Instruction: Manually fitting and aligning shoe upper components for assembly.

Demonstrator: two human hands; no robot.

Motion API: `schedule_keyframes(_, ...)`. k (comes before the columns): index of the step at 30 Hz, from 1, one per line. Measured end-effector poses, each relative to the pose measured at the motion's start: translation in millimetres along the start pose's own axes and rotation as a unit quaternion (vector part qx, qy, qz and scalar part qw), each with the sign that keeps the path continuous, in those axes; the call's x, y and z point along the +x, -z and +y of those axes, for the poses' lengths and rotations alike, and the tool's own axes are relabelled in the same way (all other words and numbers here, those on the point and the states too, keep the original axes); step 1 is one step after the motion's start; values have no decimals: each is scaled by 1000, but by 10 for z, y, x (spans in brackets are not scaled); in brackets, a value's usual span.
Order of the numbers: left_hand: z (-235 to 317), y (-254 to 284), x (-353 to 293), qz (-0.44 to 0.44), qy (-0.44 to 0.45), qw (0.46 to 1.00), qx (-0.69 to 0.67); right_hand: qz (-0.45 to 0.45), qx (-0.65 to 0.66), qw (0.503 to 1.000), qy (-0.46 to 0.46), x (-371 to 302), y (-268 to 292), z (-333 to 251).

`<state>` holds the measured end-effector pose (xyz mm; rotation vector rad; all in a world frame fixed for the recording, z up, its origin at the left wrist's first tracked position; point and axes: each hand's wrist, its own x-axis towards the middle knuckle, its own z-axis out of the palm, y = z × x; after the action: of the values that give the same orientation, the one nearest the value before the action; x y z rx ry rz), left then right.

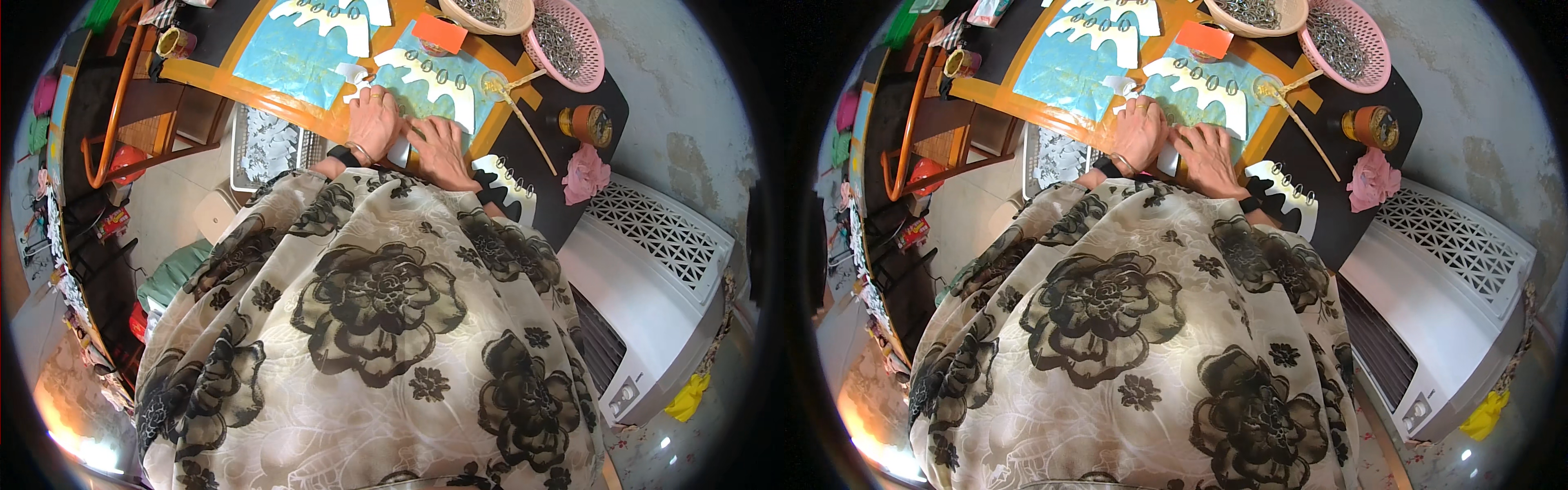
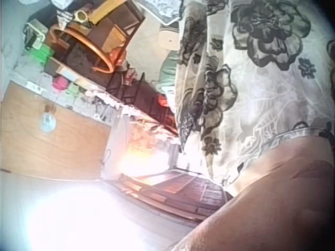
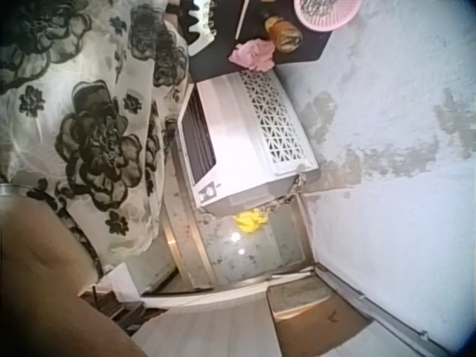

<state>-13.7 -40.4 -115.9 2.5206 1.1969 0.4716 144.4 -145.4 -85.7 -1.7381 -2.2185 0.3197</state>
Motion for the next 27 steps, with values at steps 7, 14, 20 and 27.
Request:
schedule_keyframes(7,-77,-45,-11,32,-24,998,46,8,22,1000,1,22,-18,-8)
schedule_keyframes(14,-83,-5,20,19,-26,998,53,18,20,1000,-4,34,-18,-27)
schedule_keyframes(20,-116,-46,33,20,-17,999,31,22,33,999,-11,36,-13,1)
schedule_keyframes(27,-134,26,67,27,15,997,-71,27,42,999,-12,45,-64,9)
